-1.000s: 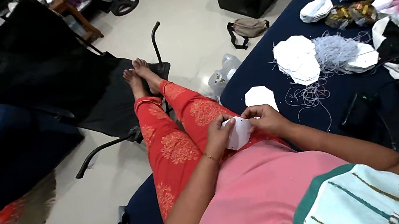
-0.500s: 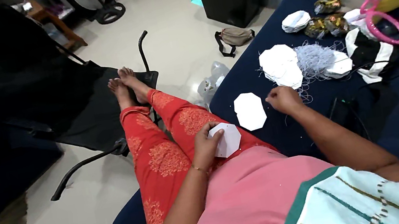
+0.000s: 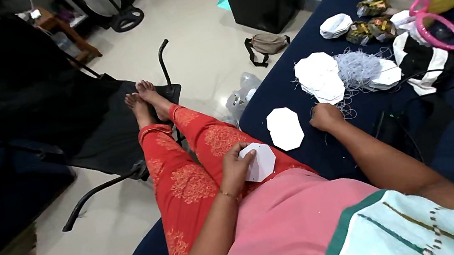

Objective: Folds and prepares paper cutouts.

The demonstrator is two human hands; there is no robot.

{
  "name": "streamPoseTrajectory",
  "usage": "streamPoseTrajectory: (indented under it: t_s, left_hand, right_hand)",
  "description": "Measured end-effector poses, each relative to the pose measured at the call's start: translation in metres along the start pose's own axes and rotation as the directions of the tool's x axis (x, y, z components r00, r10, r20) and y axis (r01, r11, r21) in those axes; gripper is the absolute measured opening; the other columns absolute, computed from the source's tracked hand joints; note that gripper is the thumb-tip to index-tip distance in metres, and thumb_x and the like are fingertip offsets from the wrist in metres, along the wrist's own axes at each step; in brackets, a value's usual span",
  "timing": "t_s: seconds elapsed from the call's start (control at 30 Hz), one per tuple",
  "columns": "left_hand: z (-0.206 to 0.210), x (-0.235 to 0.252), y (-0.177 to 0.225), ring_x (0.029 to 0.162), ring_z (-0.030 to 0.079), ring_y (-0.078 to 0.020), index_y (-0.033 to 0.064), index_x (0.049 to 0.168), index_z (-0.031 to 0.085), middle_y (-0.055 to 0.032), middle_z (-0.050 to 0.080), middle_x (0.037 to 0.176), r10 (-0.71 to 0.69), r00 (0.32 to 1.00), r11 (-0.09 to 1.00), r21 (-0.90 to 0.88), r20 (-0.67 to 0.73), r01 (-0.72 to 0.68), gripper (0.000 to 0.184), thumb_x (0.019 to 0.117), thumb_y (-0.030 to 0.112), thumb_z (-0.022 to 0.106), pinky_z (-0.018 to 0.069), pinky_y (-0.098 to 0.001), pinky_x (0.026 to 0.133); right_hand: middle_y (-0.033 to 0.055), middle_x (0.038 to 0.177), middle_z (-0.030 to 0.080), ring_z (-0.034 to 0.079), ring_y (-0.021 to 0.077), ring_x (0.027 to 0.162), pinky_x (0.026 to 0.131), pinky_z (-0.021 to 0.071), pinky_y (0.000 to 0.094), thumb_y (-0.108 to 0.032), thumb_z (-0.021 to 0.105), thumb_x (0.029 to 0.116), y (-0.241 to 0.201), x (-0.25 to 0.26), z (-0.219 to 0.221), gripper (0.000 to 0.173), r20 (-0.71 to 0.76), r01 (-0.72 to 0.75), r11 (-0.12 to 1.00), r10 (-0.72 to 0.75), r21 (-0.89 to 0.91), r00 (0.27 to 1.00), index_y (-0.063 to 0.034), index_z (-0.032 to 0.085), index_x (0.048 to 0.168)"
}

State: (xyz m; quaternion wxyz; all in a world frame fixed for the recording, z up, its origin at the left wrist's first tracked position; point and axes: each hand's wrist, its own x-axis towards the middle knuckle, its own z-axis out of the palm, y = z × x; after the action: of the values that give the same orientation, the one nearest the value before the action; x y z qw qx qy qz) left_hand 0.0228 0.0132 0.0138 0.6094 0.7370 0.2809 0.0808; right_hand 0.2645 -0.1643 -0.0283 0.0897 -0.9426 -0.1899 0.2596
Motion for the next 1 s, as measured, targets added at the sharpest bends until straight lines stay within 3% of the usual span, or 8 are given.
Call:
streamPoseTrajectory:
  t_s: [0.17, 0.23, 0.33, 0.43, 0.53, 0.63, 0.77, 1.0]
  left_hand:
    - [-0.003, -0.001, 0.0, 0.086, 0.067, -0.0112, -0.006, 0.115, 0.063, -0.011, 0.068, 0.101, -0.02, 0.999, 0.999, -0.034, -0.05, 0.018, 0.019, 0.0983, 0.002, 0.06, 0.0575, -0.0299, 0.082]
    - [-0.004, 0.0, -0.001, 0.086, 0.067, -0.0108, -0.0066, 0.115, 0.063, -0.0107, 0.068, 0.101, -0.017, 0.995, 0.997, -0.08, -0.095, 0.009, 0.018, 0.0983, 0.001, 0.059, 0.0576, -0.0294, 0.081]
    - [-0.004, 0.002, -0.004, 0.085, 0.068, -0.0116, -0.0072, 0.116, 0.062, -0.0113, 0.068, 0.101, -0.015, 0.986, 0.991, -0.135, -0.165, -0.007, 0.019, 0.0993, 0.001, 0.058, 0.0586, -0.0298, 0.08]
    - [-0.004, 0.006, -0.006, 0.087, 0.068, -0.0125, -0.0076, 0.114, 0.061, -0.0122, 0.068, 0.102, -0.013, 0.978, 0.986, -0.166, -0.209, -0.023, 0.018, 0.0992, 0.001, 0.058, 0.0585, -0.0304, 0.081]
    - [-0.004, 0.006, -0.007, 0.087, 0.068, -0.0128, -0.0077, 0.113, 0.062, -0.0121, 0.068, 0.101, -0.035, 0.977, 0.984, -0.178, -0.211, -0.003, 0.016, 0.0986, 0.001, 0.059, 0.0582, -0.0305, 0.082]
    - [-0.004, 0.005, -0.008, 0.087, 0.067, -0.0128, -0.0081, 0.113, 0.061, -0.0129, 0.068, 0.1, -0.041, 0.979, 0.984, -0.18, -0.198, 0.005, 0.016, 0.0983, 0.0, 0.06, 0.0575, -0.0308, 0.083]
    - [-0.007, 0.005, -0.012, 0.089, 0.067, -0.0147, -0.0094, 0.114, 0.061, -0.0149, 0.067, 0.102, -0.042, 0.98, 0.985, -0.173, -0.194, 0.008, 0.018, 0.0991, 0.001, 0.059, 0.0569, -0.0332, 0.085]
    - [-0.009, 0.01, -0.024, 0.099, 0.066, -0.0184, -0.0052, 0.132, 0.055, -0.0176, 0.065, 0.115, 0.001, 0.976, 0.992, -0.126, -0.216, -0.029, 0.036, 0.0966, -0.002, 0.059, 0.0553, -0.036, 0.089]
  right_hand:
    - [0.0278, 0.101, 0.068, 0.065, 0.0413, 0.098, 0.089, 0.0488, 0.0604, -0.018, 0.071, 0.0941, 0.028, 0.009, -0.005, 0.026, -0.07, 0.121, 0.932, -0.103, 0.342, 0.992, 0.0069, 0.072, 0.101]
    - [0.018, 0.094, 0.066, 0.063, 0.0247, 0.081, 0.079, 0.0538, 0.0442, -0.008, 0.068, 0.0955, 0.031, 0.006, -0.013, 0.015, -0.12, 0.213, 0.765, -0.176, 0.608, 0.977, 0.0065, 0.069, 0.099]
    - [0.0144, 0.104, 0.073, 0.073, 0.0199, 0.086, 0.082, 0.0609, 0.0376, 0.005, 0.055, 0.0945, 0.017, -0.009, -0.03, 0.009, -0.171, 0.338, 0.429, -0.382, 0.838, 0.908, 0.0048, 0.063, 0.092]
    - [0.0034, 0.08, 0.072, 0.066, 0.0099, 0.062, 0.06, 0.0569, 0.0275, 0.003, 0.056, 0.0884, -0.011, -0.03, -0.034, 0.013, -0.211, 0.392, 0.268, -0.521, 0.88, 0.827, -0.0064, 0.059, 0.08]
    - [-0.0057, 0.067, 0.064, 0.047, -0.001, 0.051, 0.049, 0.0383, 0.0182, -0.001, 0.063, 0.0836, -0.04, -0.046, -0.018, 0.011, -0.176, 0.422, 0.258, -0.637, 0.869, 0.751, -0.0105, 0.061, 0.079]
    - [-0.0047, 0.071, 0.062, 0.053, 0.0005, 0.06, 0.059, 0.0453, 0.0198, -0.004, 0.068, 0.0898, -0.064, -0.062, -0.007, 0.002, -0.105, 0.479, 0.402, -0.67, 0.78, 0.735, -0.0037, 0.066, 0.088]
    - [0.0024, 0.08, 0.066, 0.06, 0.003, 0.07, 0.072, 0.0522, 0.0226, -0.01, 0.065, 0.0983, -0.078, -0.07, 0.005, 0.014, -0.057, 0.565, 0.49, -0.72, 0.664, 0.692, 0.0035, 0.069, 0.096]
    - [-0.0046, 0.087, 0.074, 0.062, -0.0052, 0.072, 0.066, 0.0496, 0.0147, -0.007, 0.06, 0.0996, -0.087, -0.08, 0.011, 0.012, -0.229, 0.629, 0.225, -0.799, 0.744, 0.556, -0.0023, 0.071, 0.1]
